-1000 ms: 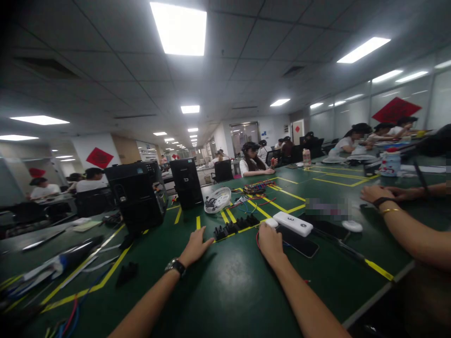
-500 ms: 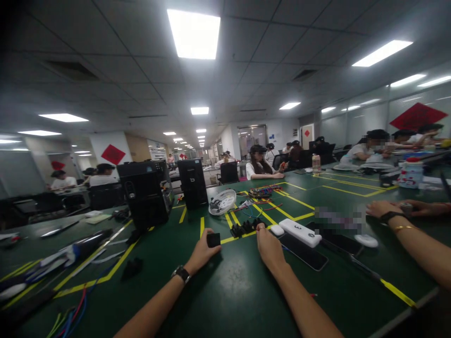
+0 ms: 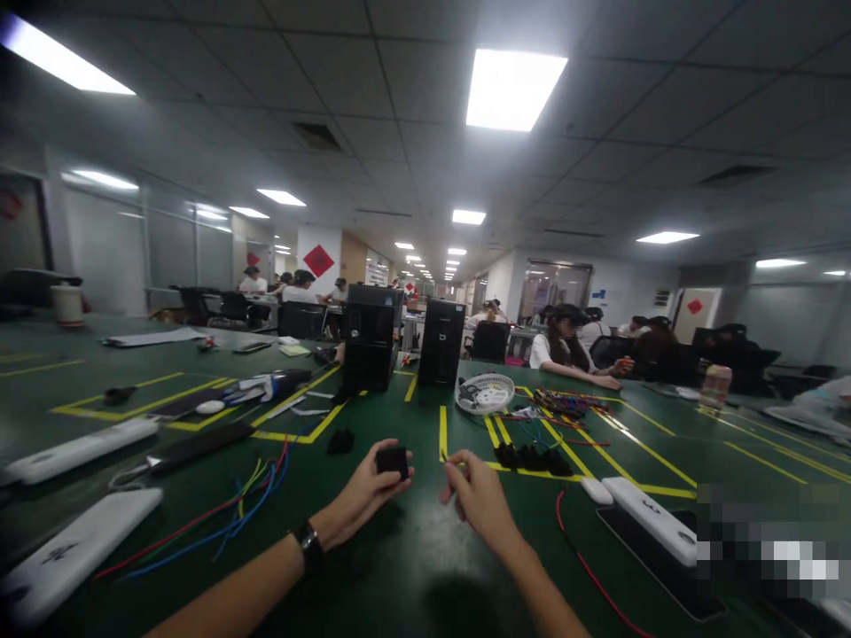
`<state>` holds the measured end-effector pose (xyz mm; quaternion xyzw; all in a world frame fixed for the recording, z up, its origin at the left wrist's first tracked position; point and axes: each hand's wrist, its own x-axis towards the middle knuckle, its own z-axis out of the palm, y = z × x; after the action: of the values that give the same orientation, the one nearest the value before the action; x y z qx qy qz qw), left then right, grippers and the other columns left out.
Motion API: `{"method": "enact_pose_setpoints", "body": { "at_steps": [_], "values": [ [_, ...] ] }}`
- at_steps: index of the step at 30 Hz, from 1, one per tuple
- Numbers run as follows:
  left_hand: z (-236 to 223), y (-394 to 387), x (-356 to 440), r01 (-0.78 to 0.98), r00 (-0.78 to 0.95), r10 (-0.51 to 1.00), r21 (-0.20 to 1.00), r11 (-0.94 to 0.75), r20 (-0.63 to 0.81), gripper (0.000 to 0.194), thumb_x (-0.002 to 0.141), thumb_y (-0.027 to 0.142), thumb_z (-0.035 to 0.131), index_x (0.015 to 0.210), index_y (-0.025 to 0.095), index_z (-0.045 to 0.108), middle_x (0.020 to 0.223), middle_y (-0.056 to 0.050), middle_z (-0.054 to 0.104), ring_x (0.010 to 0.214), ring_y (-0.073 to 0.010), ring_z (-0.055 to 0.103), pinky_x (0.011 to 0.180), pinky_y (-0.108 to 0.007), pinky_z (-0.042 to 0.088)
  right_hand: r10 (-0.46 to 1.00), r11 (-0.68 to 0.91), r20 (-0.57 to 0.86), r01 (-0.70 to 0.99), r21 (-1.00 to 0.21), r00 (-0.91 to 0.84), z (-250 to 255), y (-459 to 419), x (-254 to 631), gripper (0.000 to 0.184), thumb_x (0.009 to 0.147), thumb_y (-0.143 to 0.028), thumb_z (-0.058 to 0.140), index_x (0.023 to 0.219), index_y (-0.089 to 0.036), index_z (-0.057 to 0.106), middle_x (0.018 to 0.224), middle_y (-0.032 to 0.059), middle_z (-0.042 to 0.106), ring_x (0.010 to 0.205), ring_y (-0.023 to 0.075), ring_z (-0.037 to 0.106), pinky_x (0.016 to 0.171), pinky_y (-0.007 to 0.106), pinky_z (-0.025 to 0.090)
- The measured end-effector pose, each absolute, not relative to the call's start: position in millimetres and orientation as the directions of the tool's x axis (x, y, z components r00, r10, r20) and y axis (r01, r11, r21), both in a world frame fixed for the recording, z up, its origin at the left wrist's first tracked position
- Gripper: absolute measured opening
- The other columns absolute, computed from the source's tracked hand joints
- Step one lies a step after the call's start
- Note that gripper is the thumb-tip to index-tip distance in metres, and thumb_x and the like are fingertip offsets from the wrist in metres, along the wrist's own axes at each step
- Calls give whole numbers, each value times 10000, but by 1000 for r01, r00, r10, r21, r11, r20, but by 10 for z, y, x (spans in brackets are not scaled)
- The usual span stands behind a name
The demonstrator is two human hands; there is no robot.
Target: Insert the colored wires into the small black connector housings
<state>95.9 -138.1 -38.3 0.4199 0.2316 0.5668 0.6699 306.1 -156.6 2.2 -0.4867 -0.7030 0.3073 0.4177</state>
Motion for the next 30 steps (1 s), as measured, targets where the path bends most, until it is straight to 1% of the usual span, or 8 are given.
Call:
{"method": "enact_pose_setpoints", "body": {
  "at_steps": [2,4,6,9,16,22,26,30],
  "values": [
    [-367,-1321,889,-618,219,958,786,-13,188,436,697,123,598,1086,229,434,1129,-94,574,956,-198,627,905,-414,469,942,275,202,274,-921,-267,28,-1528,2689,314,833,-496,452,840,-182,469,511,-21,607,301,74,321,336,193,203],
    [-346,-1275,840,-650,206,955,759,-31,215,355,728,172,528,1070,215,445,1101,-101,593,965,-215,619,883,-427,472,936,223,167,152,-963,-311,-18,-1464,2425,344,808,-523,486,799,-180,459,483,-30,587,288,53,275,324,184,159],
    [-326,-1254,816,-680,199,949,732,-46,245,330,743,196,488,1070,208,444,1085,-104,602,963,-216,614,873,-416,467,938,190,161,67,-980,-308,-92,-1409,2275,371,792,-543,511,769,-177,452,482,-29,582,284,39,262,321,179,141],
    [-311,-1263,829,-701,197,942,710,-59,273,336,749,188,476,1082,205,439,1096,-100,598,952,-199,609,877,-383,450,950,172,165,3,-985,-266,-194,-1387,2211,390,779,-550,547,747,-173,449,500,-14,597,290,29,274,325,173,132],
    [-345,-1314,927,-681,250,927,732,-37,280,398,744,130,453,1134,206,434,1168,-106,564,1016,-204,575,898,-379,419,961,167,161,9,-986,-225,-262,-1457,2250,395,760,-544,586,716,-181,437,470,-13,584,291,33,295,330,177,144],
    [-334,-1344,905,-651,282,912,758,-45,297,388,774,133,428,1155,208,423,1195,-109,551,1041,-206,565,920,-387,409,967,157,146,38,-987,-208,-291,-1431,2229,394,764,-544,578,713,-179,440,467,-9,587,286,34,295,323,176,143],
    [-349,-1336,887,-568,297,903,818,-95,310,406,782,134,425,1177,228,420,1245,-103,527,1073,-210,548,927,-398,412,967,150,134,60,-987,-218,-293,-1429,2234,388,777,-540,563,720,-172,451,474,-8,590,289,34,301,320,173,146],
    [-363,-1325,871,-411,289,889,885,-220,355,415,781,133,457,1182,238,427,1255,-83,529,1080,-200,544,953,-382,396,969,113,91,85,-990,-230,-265,-1454,2246,391,768,-544,564,708,-179,437,459,-9,582,286,40,310,317,177,159]
  ]
}}
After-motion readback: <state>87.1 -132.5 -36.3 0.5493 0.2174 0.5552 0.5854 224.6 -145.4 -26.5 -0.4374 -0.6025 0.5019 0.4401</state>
